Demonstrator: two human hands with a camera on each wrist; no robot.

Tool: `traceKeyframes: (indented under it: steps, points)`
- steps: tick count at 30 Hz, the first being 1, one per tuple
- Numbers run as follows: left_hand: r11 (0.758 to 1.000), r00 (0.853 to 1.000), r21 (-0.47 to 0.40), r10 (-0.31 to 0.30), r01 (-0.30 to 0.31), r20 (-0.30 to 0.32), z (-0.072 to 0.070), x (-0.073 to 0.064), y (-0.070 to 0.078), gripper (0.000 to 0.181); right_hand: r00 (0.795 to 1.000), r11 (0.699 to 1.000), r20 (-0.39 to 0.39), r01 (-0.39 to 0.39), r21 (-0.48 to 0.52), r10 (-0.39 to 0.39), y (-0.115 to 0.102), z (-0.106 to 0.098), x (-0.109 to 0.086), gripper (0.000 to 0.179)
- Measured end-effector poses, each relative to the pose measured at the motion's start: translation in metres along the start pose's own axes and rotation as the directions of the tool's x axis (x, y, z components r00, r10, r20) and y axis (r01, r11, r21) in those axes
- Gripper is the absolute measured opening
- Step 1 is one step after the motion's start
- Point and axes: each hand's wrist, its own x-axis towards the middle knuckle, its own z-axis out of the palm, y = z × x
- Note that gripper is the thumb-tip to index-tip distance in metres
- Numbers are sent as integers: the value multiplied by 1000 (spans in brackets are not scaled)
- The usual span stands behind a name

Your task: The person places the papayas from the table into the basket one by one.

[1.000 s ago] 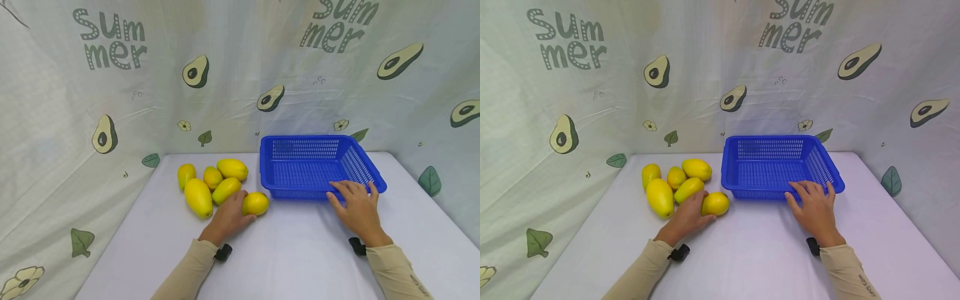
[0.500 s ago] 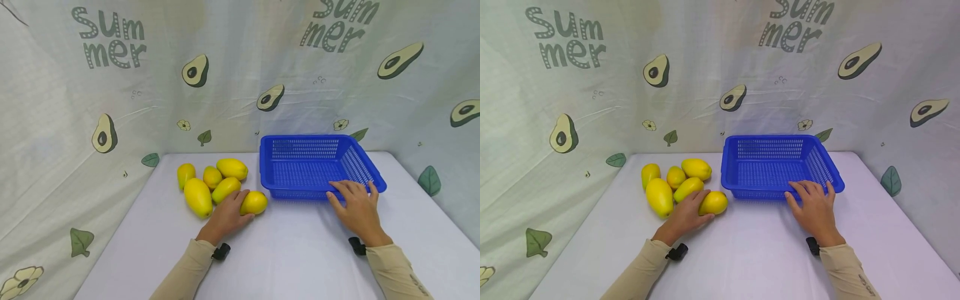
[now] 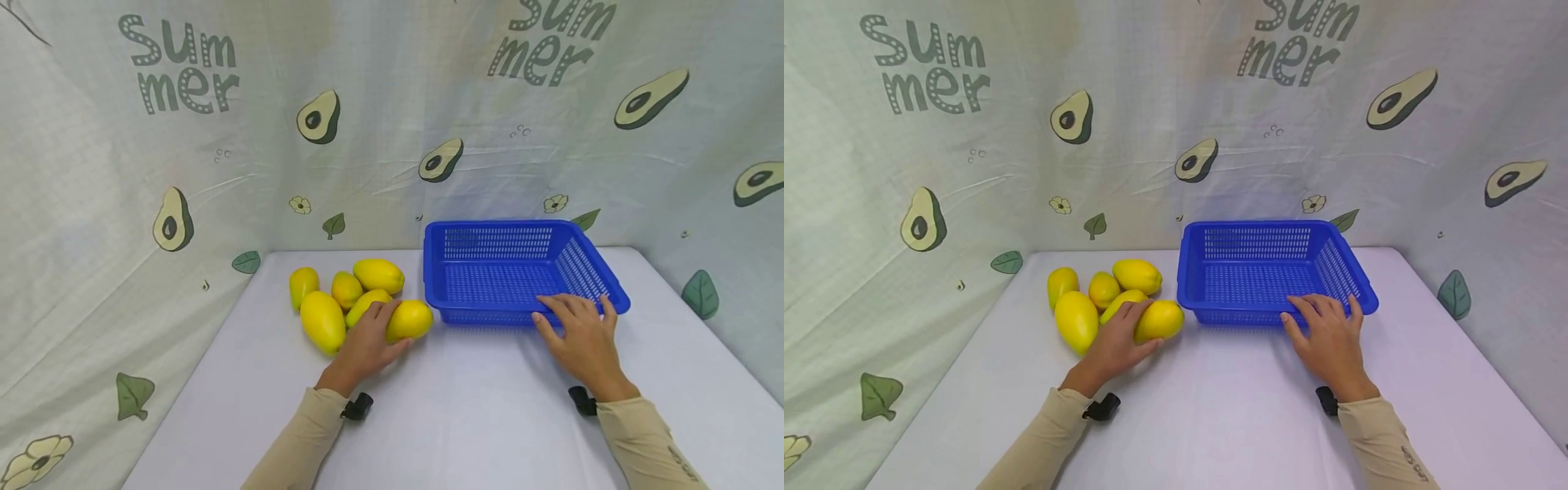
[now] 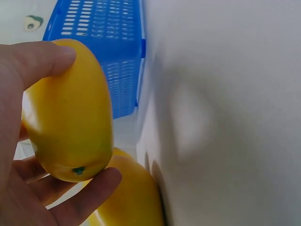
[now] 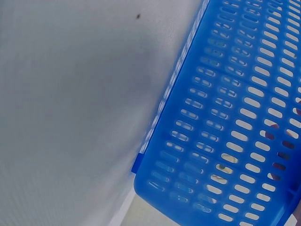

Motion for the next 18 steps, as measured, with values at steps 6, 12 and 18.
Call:
traceKeyframes:
  steps: [6, 12, 18]
  points:
    - [998, 1000, -68, -17, 16, -25, -7, 5, -1, 78, 1000, 1000, -1, 0, -1, 0, 1, -1, 1, 35]
    - [994, 998, -104, -48, 43, -41, -18, 10, -5, 73, 1000, 1000, 13, -17, -6, 17, 0, -1, 0, 35]
    - [969, 990, -219, -131, 117, -52, -29, 18, -12, 74, 1000, 1000, 5, -5, 1, 5, -2, 0, 1, 35]
